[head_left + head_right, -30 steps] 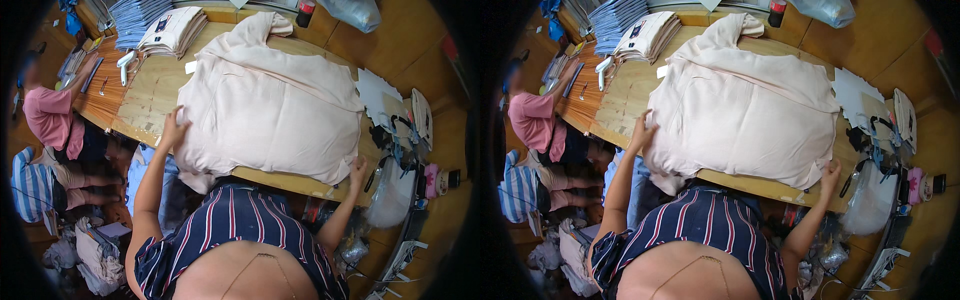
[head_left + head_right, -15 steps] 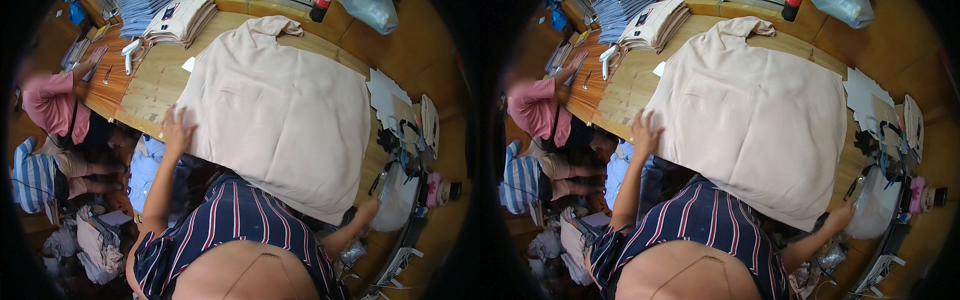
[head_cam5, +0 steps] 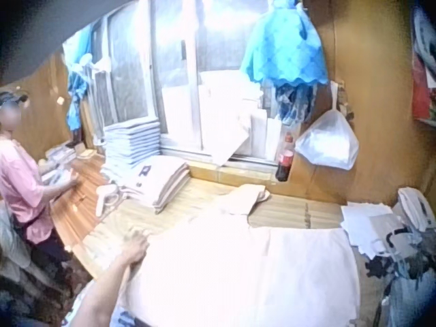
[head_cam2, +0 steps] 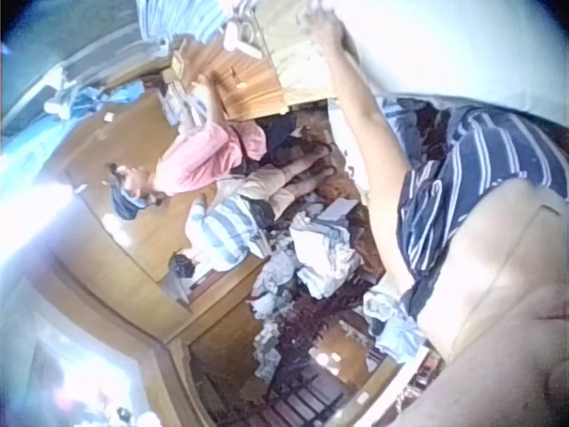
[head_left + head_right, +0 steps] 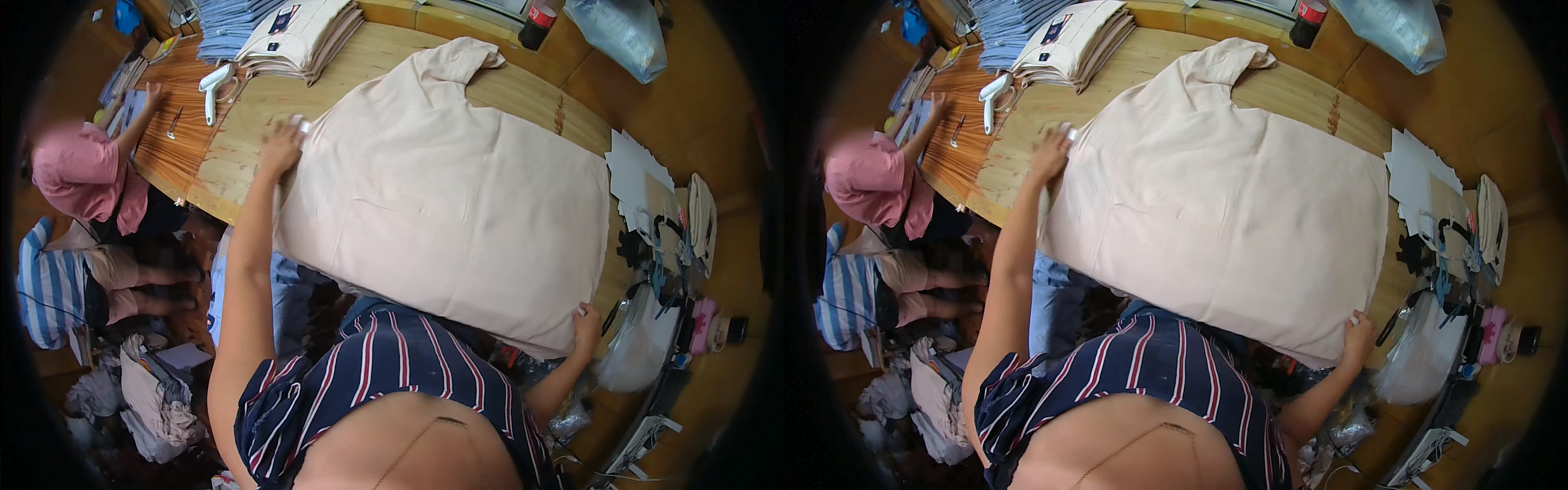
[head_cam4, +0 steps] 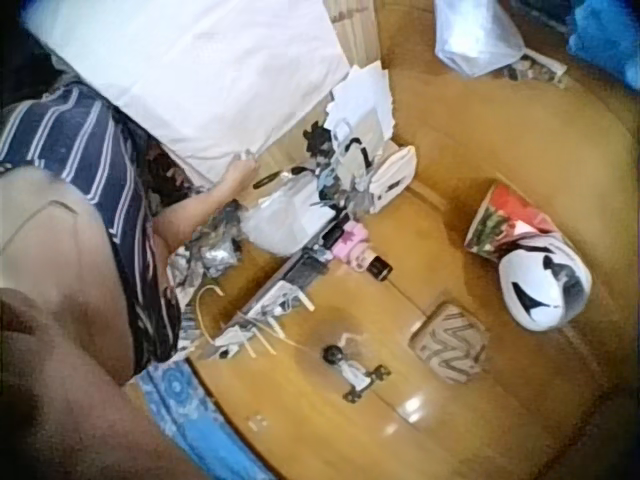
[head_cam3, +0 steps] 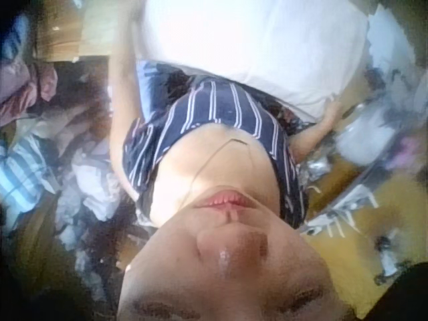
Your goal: The person repeatedly folds light-colored shirts on a wooden table, smoothing and aligning them before stacking. The person handles each shirt one at a time, folds it into a compact rectangle, and places it on a growing stack.
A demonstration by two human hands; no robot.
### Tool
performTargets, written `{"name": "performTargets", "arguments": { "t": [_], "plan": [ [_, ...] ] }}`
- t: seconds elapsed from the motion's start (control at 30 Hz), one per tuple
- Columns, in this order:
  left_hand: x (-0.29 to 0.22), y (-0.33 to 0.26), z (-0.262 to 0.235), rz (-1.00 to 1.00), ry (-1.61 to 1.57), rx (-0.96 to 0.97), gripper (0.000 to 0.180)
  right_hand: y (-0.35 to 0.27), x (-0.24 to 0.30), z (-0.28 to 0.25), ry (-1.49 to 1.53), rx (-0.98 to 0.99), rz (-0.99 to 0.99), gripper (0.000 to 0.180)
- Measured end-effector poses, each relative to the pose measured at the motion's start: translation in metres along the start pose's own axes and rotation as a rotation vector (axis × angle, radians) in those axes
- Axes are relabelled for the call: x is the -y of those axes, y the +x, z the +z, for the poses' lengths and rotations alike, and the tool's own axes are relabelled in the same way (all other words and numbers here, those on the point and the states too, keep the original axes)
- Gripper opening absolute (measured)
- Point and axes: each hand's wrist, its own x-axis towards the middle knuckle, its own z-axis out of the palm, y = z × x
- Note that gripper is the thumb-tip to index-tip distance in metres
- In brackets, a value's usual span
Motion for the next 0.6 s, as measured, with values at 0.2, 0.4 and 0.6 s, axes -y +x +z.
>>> {"name": "performTargets", "arguments": {
  "t": [0.2,0.4,0.6],
  "plan": [
    [-0.017,0.01,-0.002,-0.138,0.124,-0.312,0.046,0.015,0.041,-0.015,-0.438,0.088,-0.007,0.03],
    [-0.079,0.032,0.017,0.111,0.01,-0.099,0.046,0.128,0.151,0.019,-0.006,-0.46,-0.593,0.05],
    [-0.085,0.057,0.015,0.129,0.031,-0.111,0.045,0.208,0.16,0.033,-0.066,-0.343,-0.319,0.044]
  ]
}}
